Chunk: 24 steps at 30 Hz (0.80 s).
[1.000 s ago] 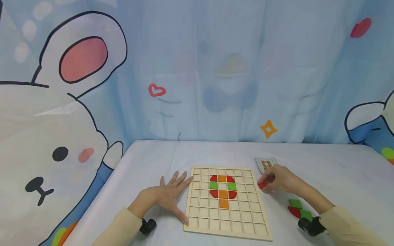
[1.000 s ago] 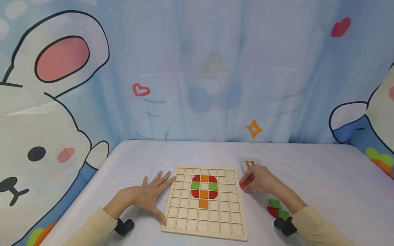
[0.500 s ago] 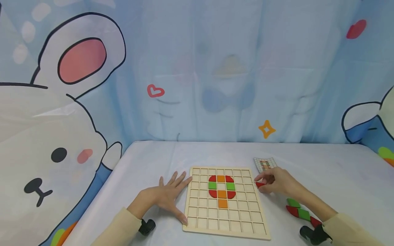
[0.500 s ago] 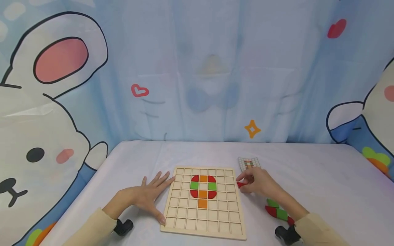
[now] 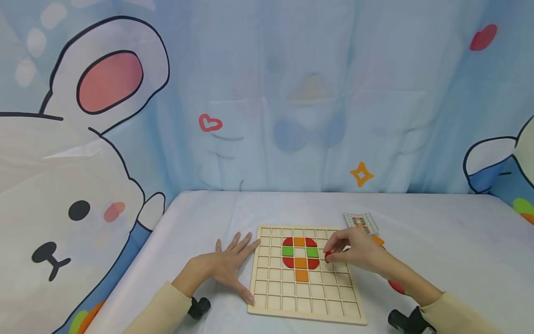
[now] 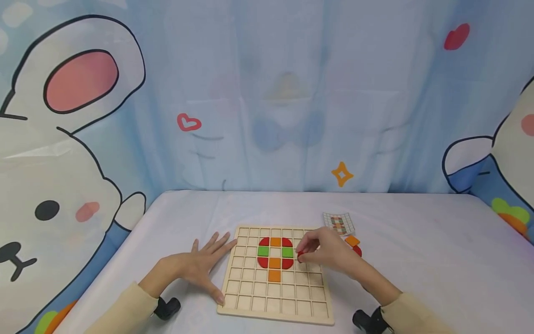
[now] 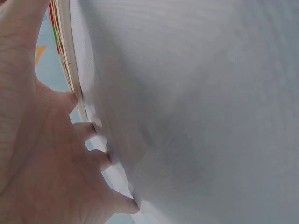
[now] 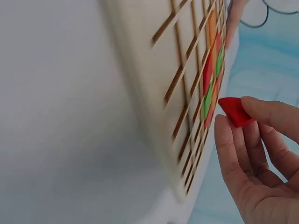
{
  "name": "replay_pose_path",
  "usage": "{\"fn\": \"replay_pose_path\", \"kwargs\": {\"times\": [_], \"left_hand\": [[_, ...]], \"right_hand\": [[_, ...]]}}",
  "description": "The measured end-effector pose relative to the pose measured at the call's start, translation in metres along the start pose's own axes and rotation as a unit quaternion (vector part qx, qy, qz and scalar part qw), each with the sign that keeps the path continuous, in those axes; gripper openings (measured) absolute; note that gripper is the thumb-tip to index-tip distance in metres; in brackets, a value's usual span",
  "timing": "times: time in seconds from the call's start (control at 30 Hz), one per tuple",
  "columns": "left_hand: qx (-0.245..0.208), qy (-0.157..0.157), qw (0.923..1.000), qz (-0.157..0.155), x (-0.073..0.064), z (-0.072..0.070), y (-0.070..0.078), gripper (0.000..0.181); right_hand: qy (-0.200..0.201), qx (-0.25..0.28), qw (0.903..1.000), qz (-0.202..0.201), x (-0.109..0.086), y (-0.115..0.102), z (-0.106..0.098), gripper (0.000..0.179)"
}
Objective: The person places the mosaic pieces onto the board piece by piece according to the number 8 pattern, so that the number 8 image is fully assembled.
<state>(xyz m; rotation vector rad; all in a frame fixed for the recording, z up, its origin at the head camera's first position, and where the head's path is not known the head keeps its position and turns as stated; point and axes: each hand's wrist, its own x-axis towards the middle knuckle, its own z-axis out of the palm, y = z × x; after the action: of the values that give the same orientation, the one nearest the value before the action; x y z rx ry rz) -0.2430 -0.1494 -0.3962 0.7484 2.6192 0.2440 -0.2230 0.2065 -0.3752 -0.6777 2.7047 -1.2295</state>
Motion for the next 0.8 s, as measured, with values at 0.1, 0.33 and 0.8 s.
{"fn": "replay_pose_path", "kwargs": {"times": [0.1,0.33,0.8], "left_hand": [[-0.002,-0.001,1.0,-0.001,-0.002,0.0,0.0,0.131],[-0.003,-0.006,1.0,0.003,-0.002,0.001,0.0,0.131],[0.001,-0.005,1.0,0.001,-0.001,0.001,-0.001,0.132]], "right_hand": [[-0.023,0.014,0.9995,-0.016,0.007,-0.013,0.011,0.01],[-0.059,0.043,0.9956,-0.059,0.022,-0.029,0.039,0.006],[-0.042,-0.019,0.9919,-0.119,0.032,-0.038,0.068,0.012]]}}
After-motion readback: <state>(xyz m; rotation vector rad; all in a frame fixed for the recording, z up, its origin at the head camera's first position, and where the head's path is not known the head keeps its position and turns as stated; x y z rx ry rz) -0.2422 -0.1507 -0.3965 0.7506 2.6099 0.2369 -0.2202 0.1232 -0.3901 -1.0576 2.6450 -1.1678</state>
